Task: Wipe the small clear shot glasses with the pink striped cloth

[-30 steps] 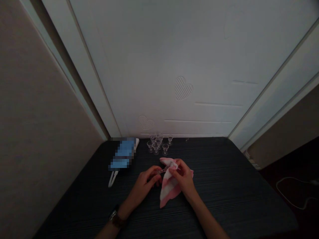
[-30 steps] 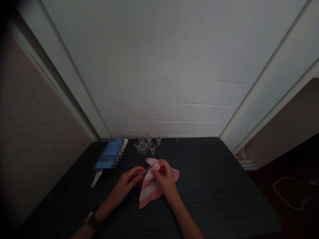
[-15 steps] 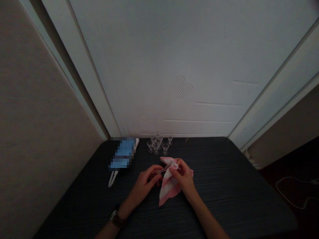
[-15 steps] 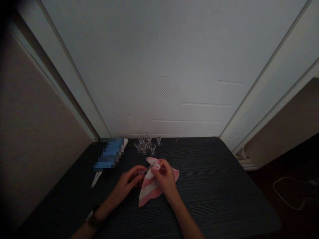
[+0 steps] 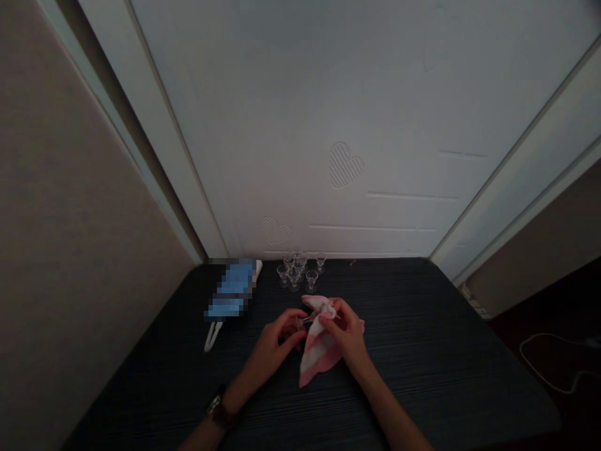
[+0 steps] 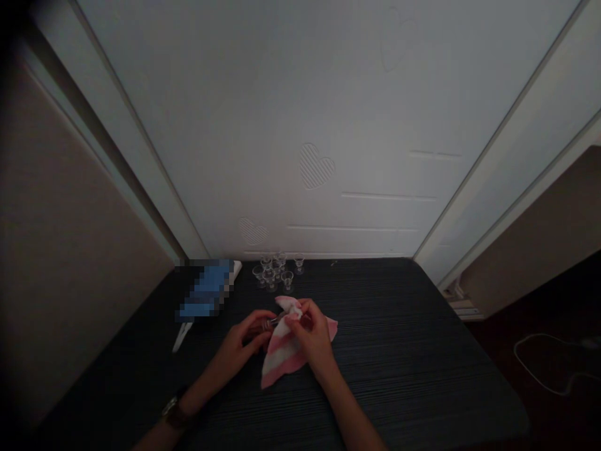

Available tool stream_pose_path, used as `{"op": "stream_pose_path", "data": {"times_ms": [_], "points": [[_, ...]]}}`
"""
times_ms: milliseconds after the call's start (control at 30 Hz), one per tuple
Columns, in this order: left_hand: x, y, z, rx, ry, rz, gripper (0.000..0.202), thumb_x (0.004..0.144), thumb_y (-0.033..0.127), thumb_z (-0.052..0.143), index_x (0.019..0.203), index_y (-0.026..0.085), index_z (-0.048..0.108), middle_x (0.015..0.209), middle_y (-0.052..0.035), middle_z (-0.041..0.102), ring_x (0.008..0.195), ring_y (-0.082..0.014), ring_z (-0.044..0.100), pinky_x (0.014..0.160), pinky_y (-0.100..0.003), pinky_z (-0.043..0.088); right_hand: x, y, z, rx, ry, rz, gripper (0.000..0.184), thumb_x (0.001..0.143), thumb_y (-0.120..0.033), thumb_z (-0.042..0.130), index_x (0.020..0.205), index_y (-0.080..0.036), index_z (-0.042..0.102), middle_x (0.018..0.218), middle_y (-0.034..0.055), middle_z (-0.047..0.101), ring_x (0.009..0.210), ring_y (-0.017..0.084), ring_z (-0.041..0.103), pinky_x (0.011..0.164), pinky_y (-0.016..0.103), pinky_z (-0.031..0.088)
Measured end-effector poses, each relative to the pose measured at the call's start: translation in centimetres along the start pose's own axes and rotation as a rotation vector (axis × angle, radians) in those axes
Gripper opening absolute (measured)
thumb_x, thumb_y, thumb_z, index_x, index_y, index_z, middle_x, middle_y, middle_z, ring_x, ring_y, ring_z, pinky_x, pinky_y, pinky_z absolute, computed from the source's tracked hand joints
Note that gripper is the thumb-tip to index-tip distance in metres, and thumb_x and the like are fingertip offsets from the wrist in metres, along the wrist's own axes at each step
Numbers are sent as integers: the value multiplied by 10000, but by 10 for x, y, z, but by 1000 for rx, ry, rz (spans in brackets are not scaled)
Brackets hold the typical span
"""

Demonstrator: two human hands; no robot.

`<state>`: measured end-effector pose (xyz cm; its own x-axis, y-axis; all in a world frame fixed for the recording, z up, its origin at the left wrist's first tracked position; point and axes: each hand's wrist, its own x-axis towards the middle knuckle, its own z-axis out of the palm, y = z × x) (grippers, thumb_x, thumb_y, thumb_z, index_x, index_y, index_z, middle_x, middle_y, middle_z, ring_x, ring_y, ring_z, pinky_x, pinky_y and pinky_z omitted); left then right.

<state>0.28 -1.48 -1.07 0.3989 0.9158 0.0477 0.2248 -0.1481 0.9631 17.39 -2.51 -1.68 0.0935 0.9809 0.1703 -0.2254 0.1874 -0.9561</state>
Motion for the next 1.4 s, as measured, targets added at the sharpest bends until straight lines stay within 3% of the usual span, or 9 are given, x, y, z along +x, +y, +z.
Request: {"op": "stream_pose_path", "data": {"times_ms": [533,1400], "points": [[0,1,0,7,-2,-16,289,826,357,524,1056,183,549,730,-6,640,604,-142,571,571,-236,433,0,-2,0,15,2,11,190,703,-238,651,705,-203,465,870,-4,535,759,147,568,650,239,458],[3,-4,-1,22,15,18,275,859,359,479,1041,175,569,700,4,637,588,-133,560,566,-232,430,1,-1,1,19,-12,-5,188,712,-239,645,695,-205,461,867,-5,540,786,159,578,670,252,457]]}}
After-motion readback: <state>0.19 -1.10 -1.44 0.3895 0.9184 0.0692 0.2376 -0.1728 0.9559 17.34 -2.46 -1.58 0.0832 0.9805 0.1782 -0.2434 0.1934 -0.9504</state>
